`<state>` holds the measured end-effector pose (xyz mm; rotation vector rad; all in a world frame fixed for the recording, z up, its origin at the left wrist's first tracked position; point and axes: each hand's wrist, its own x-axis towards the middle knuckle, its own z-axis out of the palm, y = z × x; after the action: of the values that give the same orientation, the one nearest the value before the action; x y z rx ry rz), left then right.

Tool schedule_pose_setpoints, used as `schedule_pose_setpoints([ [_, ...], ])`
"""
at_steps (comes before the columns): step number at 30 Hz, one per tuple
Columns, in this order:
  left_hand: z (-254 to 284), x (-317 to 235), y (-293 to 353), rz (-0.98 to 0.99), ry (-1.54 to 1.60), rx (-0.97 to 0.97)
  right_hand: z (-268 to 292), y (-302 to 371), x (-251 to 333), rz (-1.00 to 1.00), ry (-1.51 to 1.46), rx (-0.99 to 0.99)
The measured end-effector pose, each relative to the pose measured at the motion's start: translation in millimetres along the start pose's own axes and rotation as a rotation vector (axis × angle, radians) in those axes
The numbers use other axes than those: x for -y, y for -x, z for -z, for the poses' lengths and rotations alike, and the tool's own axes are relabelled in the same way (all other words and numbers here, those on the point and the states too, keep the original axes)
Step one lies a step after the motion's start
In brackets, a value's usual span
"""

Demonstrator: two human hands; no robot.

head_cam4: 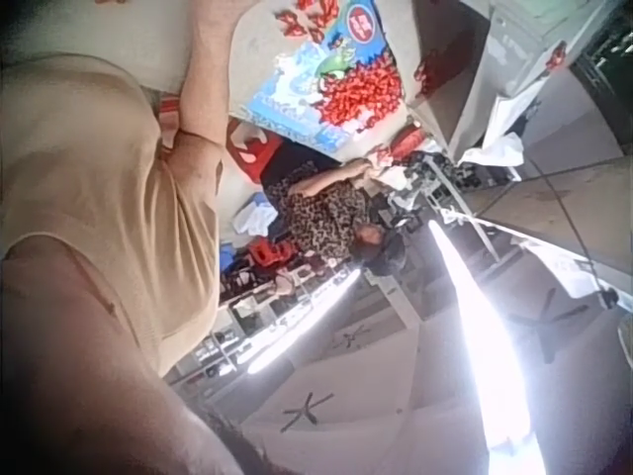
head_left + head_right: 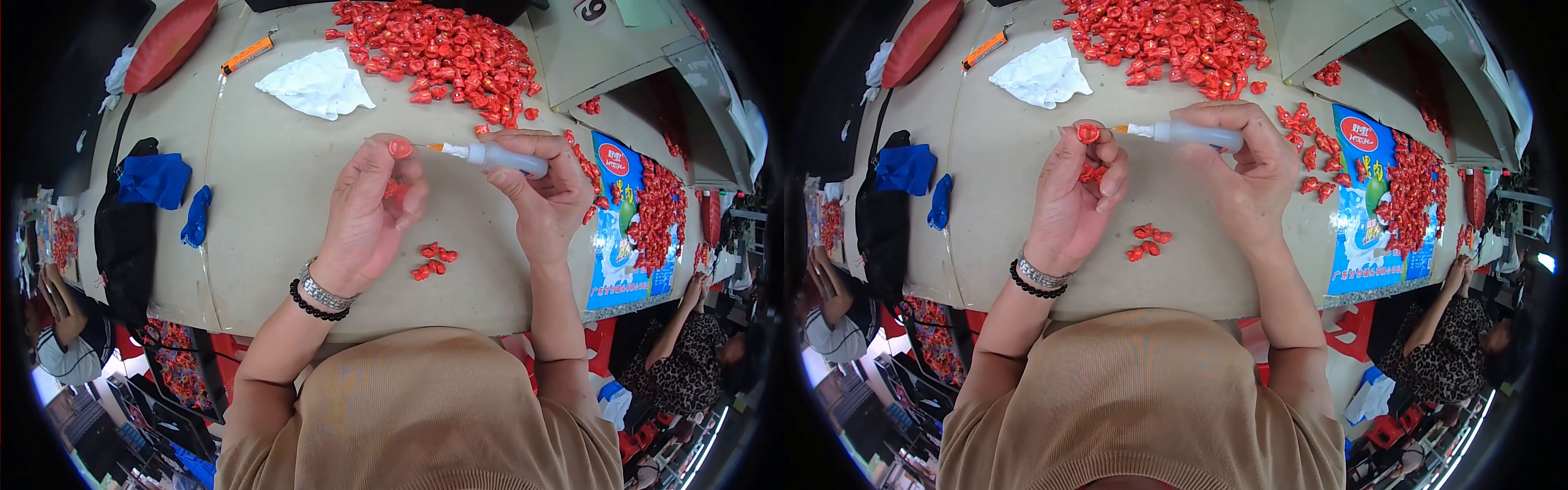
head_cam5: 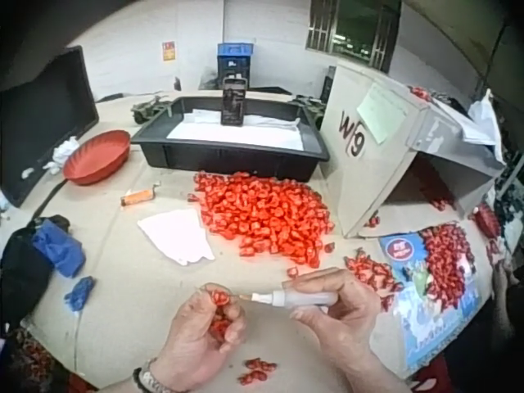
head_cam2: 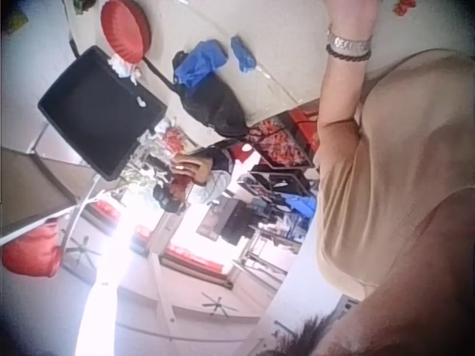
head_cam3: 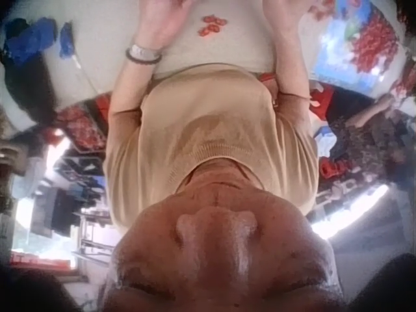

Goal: The person assembles small plastic parts by applying glue to the pieces using a dispenser bottle and pressing them together by hand.

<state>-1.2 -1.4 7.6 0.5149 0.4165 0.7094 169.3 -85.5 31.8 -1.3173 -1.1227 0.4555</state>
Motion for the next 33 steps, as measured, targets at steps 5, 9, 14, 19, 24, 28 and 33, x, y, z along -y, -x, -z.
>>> schedule_pose_setpoints([
  [5,0.0,0.8,-0.2,0.017,-0.003,-0.001,0.3,0.3,1.4,0.009,-0.033,-0.022],
  [9,1.9,3.8,0.3,0.028,0.001,0.011,-5.1,1.6,9.5,-0.062,-0.096,-0.051],
  [14,2.1,4.1,0.4,0.057,0.008,0.023,-5.8,1.9,8.9,-0.046,-0.069,-0.028],
  [19,1.1,4.1,0.6,0.062,0.016,0.012,-5.7,2.1,8.4,-0.034,-0.052,-0.012],
  [24,-0.3,3.3,0.6,0.062,0.003,0.022,-6.6,2.0,8.5,-0.037,-0.057,-0.025],
  [28,-0.7,3.6,0.5,0.063,-0.006,0.026,-5.9,2.2,8.7,-0.041,-0.063,-0.015],
  [33,-0.6,4.0,0.9,0.056,0.0,0.04,-5.2,2.3,8.6,-0.04,-0.07,-0.046],
])
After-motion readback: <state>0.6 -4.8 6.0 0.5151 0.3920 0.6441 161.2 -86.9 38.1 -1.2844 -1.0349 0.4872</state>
